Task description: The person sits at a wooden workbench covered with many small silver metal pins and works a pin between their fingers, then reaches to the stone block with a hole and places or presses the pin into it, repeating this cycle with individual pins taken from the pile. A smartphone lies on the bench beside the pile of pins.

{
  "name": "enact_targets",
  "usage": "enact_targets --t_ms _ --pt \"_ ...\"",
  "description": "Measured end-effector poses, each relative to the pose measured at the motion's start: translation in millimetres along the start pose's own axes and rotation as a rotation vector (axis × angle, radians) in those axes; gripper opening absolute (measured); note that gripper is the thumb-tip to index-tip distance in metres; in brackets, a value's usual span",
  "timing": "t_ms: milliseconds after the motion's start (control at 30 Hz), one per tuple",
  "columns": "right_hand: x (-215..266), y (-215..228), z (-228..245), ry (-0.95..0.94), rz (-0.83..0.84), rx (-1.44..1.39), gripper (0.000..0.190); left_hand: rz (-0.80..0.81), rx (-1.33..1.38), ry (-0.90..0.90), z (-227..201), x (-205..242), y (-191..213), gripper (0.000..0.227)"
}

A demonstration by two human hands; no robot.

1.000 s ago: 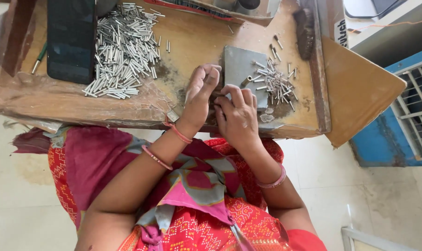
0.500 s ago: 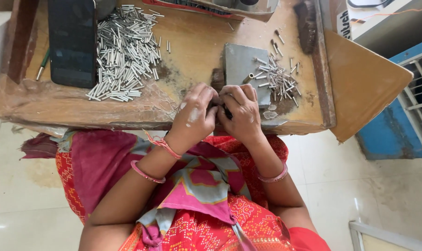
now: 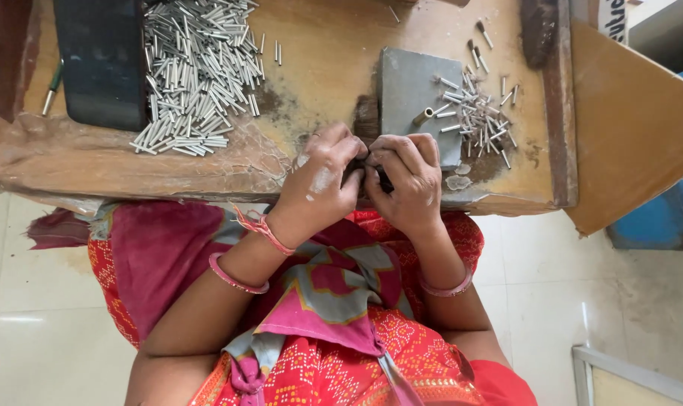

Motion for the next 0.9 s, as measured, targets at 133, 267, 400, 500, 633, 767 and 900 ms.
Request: enact_targets --t_ms 133,267,400,500,633,767,900 --pt "2.1 -0.9 -2.4 -0.008 -0.002 0.003 0.018 0.008 0.000 0.003 -3.9 -1.4 0.4 0.019" --pt "4.6 -1.0 -4.0 0.014 -0.008 0.015 0.018 0.007 -0.028 0.000 -7.7 -3.5 0.7 0.019" --pt "6.6 -0.5 -3.9 0.033 -0.016 0.026 0.017 0.013 -0.069 -0.010 -8.5 -3.9 -1.1 0.018" --pt "7.8 0.2 -4.2 0.045 -0.028 0.022 0.017 0.008 -0.090 -0.029 -11.0 -4.2 -2.1 0.017" --pt "7.6 1.4 -3.6 0.051 -0.045 0.015 0.016 0.007 -0.131 -0.048 -15.0 -3.9 -2.9 0.016" --pt "7.9 3.9 -2.5 0.056 -0.056 0.012 0.015 -0.005 -0.182 -0.069 -16.8 -3.2 -5.5 0.016" --pt "9.3 3.8 -2.7 0.060 -0.062 0.014 0.014 -0.017 -0.214 -0.066 -18.0 -4.0 -5.6 0.017"
Point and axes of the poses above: each hand's wrist, its own x-axis away from the middle knuckle, its own y-axis out of the back of the hand, z = x × y, the point moved 4 cm from there along -x, towards the middle knuckle
